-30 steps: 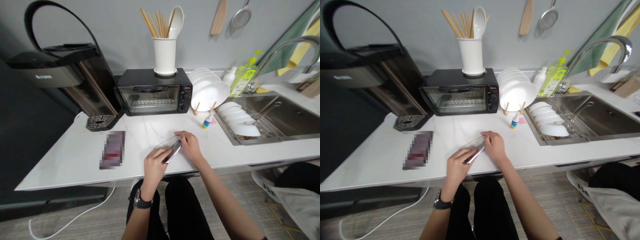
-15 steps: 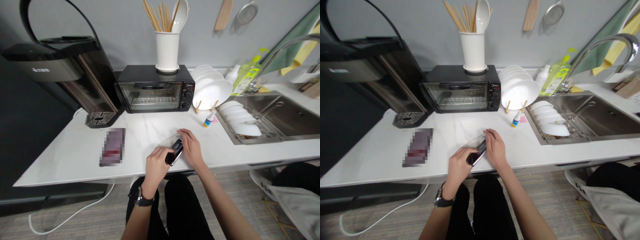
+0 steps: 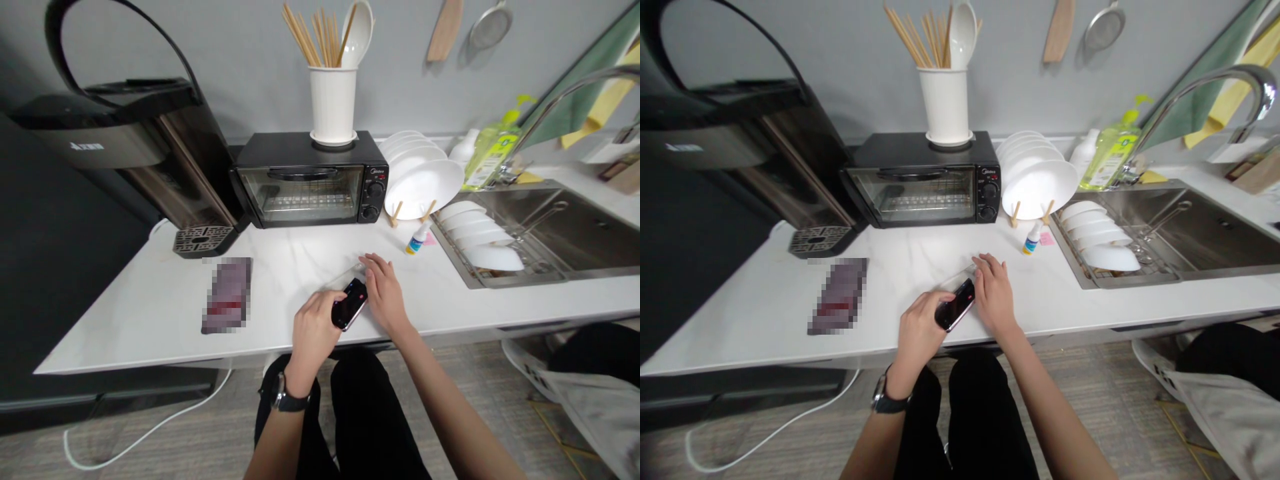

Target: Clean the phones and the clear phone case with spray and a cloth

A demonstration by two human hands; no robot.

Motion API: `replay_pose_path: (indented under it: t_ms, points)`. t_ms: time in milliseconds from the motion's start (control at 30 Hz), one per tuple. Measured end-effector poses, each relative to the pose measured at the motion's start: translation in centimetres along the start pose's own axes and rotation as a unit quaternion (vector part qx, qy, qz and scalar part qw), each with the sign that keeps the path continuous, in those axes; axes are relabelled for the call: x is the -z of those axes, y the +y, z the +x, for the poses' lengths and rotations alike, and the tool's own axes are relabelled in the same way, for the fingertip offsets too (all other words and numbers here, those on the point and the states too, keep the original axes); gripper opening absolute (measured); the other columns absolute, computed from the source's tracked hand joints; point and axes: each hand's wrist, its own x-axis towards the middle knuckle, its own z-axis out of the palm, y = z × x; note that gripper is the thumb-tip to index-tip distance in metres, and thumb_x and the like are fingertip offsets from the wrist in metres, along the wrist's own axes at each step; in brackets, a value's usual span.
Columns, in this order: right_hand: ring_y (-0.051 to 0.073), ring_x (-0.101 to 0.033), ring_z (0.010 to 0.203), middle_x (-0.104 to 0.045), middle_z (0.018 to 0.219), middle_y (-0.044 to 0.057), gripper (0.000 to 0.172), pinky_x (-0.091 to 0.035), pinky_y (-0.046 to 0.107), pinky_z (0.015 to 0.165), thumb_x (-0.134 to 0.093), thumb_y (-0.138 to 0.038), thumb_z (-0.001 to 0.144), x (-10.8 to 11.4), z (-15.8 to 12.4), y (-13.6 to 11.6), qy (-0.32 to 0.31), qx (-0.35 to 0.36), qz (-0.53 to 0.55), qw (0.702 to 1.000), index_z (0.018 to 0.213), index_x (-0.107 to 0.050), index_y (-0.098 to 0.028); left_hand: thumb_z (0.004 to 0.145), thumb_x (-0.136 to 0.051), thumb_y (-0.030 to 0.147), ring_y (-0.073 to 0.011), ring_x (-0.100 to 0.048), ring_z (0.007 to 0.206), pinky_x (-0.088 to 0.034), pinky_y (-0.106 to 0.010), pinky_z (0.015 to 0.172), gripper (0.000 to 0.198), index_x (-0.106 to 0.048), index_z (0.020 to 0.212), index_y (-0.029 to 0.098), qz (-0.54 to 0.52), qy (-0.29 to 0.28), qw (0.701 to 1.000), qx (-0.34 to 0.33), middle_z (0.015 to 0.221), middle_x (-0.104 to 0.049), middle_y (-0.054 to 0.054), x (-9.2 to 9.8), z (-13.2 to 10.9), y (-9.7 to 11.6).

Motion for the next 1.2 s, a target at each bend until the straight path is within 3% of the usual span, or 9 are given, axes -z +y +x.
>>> replay_pose_path:
  t_ms: [200,333,467,600,733,800,900,1100,1200]
  points:
    - [0.026,-0.063,0.127,-0.065,0.138,0.012,0.041,-0.049,0.045,0.109,-0.036,-0.031,0.106,0.1,-0.5,-0.2,-0.011,-0.021,0.054,0.998,0.136,-0.061,-0.021,0.086,-0.064,0.004,-0.0196,-0.073,0.104,-0.058,-0.032,0.093,0.050,-0.055,0.130,0.026,-0.002,-0.006,0.999,0.037,0.116,-0.073,-0.003,0.1,0.1,0.3]
    - [0.026,-0.071,0.111,-0.074,0.127,0.009,0.038,-0.054,0.043,0.099,-0.040,-0.028,0.103,0.1,-0.5,-0.1,-0.007,-0.074,0.065,0.995,0.131,-0.064,-0.021,0.085,-0.063,0.002,-0.0191,-0.073,0.105,-0.061,-0.032,0.090,0.059,-0.049,0.137,0.025,0.014,-0.007,0.999,0.052,0.132,-0.062,-0.007,0.3,0.3,0.7]
    - [0.026,-0.073,0.105,-0.076,0.121,0.008,0.037,-0.055,0.043,0.096,-0.039,-0.025,0.102,0.1,-0.5,0.0,0.012,-0.094,0.060,0.994,0.128,-0.065,-0.022,0.084,-0.060,0.000,-0.0206,-0.073,0.109,-0.062,-0.033,0.090,0.061,-0.048,0.138,0.025,0.025,-0.013,0.998,0.047,0.134,-0.058,-0.008,0.5,0.4,0.7]
    - [0.030,-0.064,0.124,-0.072,0.128,0.012,0.040,-0.050,0.050,0.106,-0.037,-0.021,0.101,-0.2,-1.0,-1.0,0.013,-0.022,0.013,1.000,0.129,-0.065,-0.018,0.085,-0.062,0.002,-0.0180,-0.074,0.101,-0.063,-0.031,0.086,0.060,-0.047,0.139,0.025,0.015,-0.015,0.999,0.047,0.135,-0.058,-0.008,0.2,0.4,0.5]
    - [0.032,-0.040,0.150,-0.064,0.144,0.010,0.041,-0.018,0.067,0.126,-0.036,-0.020,0.104,-0.5,-2.6,-3.3,-0.043,0.065,-0.036,0.996,0.138,-0.059,-0.018,0.086,-0.061,0.001,-0.0200,-0.075,0.104,-0.062,-0.032,0.089,0.058,-0.048,0.137,0.025,0.025,-0.018,0.998,0.055,0.135,-0.063,-0.007,0.0,0.2,0.4]
    - [0.030,-0.037,0.153,-0.059,0.152,0.011,0.044,-0.012,0.065,0.128,-0.039,-0.024,0.105,-0.4,-3.2,-3.9,-0.099,0.113,-0.042,0.988,0.147,-0.051,-0.017,0.085,-0.060,0.001,-0.0228,-0.074,0.107,-0.062,-0.036,0.092,0.056,-0.048,0.135,0.024,0.031,-0.017,0.997,0.067,0.130,-0.068,-0.007,-0.1,0.2,0.3]
    - [0.029,-0.037,0.153,-0.053,0.156,0.013,0.049,-0.015,0.062,0.129,-0.039,-0.027,0.106,0.0,-2.9,-2.9,-0.119,0.124,-0.044,0.984,0.153,-0.044,-0.016,0.086,-0.063,0.004,-0.0234,-0.075,0.107,-0.061,-0.037,0.095,0.054,-0.049,0.134,0.024,0.017,-0.020,0.996,0.080,0.126,-0.073,-0.005,-0.1,0.2,0.3]
    - [0.028,-0.050,0.144,-0.050,0.157,0.019,0.050,-0.042,0.054,0.120,-0.036,-0.023,0.103,0.3,-0.9,1.2,-0.051,-0.005,0.020,0.998,0.151,-0.044,-0.015,0.090,-0.067,0.011,-0.0214,-0.075,0.108,-0.060,-0.035,0.096,0.054,-0.049,0.138,0.027,-0.015,-0.019,0.996,0.082,0.122,-0.076,-0.003,-0.2,0.3,0.3]
    - [0.031,-0.038,0.153,-0.047,0.159,0.017,0.049,-0.034,0.060,0.124,-0.038,-0.024,0.103,-0.1,-1.9,-0.4,-0.048,0.011,-0.021,0.999,0.149,-0.049,-0.016,0.089,-0.066,0.009,-0.0207,-0.076,0.106,-0.061,-0.034,0.096,0.060,-0.046,0.142,0.027,-0.014,-0.021,0.996,0.081,0.121,-0.076,-0.003,-0.2,0.2,0.1]
